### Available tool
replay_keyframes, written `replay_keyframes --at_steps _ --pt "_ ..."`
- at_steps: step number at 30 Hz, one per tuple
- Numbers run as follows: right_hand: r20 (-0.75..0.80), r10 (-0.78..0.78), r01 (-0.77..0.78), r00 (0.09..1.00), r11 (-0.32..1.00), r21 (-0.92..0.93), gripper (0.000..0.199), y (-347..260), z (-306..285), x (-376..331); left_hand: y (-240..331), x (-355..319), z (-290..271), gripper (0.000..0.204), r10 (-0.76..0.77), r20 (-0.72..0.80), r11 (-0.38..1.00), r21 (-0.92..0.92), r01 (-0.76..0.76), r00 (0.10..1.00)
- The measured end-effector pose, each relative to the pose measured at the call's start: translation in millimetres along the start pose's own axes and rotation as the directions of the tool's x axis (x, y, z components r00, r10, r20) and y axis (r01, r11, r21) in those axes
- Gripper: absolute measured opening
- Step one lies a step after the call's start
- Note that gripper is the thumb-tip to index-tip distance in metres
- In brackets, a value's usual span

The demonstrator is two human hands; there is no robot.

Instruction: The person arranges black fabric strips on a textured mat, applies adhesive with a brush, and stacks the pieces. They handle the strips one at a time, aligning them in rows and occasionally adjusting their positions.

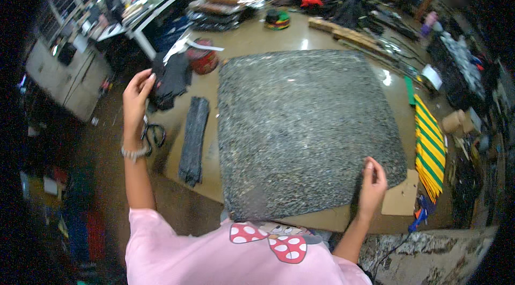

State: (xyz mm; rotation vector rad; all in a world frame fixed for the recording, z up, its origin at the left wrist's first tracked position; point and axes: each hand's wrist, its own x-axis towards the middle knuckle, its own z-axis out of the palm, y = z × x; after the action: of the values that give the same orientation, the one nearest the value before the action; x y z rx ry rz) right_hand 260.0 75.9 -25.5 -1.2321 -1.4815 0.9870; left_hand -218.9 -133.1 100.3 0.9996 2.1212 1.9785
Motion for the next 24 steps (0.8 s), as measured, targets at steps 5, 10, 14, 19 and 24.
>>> replay_keyframes --at_steps 5,10,14,19,24 --pt "0.194 -0.098 0.062 0.976 0.981 0.185 0.018 -39 36 -15 60 -57 46 0.045 0.088 0.103 0.98 -0.188 -0.067 0.991" --pt "0.471 -0.108 -0.102 0.876 0.911 0.399 0.028 -73 63 -43 73 -109 92 0.02 0.049 0.294 0.961 -0.274 0.035 0.955" --pt "0.669 -0.216 -0.156 0.711 0.879 0.45 0.037 -84 91 -79 57 -168 161 0.027 0.077 0.412 0.901 -0.418 0.113 0.908" --pt "0.767 0.022 -0.44 0.642 0.829 0.344 0.037 -70 97 -94 29 -179 168 0.028 0.029 0.316 0.905 -0.411 0.109 0.948" --pt "0.789 0.066 -0.527 0.611 0.777 0.343 0.034 -61 91 -95 14 -168 156 0.031 -0.009 0.243 0.961 -0.266 0.075 0.97"
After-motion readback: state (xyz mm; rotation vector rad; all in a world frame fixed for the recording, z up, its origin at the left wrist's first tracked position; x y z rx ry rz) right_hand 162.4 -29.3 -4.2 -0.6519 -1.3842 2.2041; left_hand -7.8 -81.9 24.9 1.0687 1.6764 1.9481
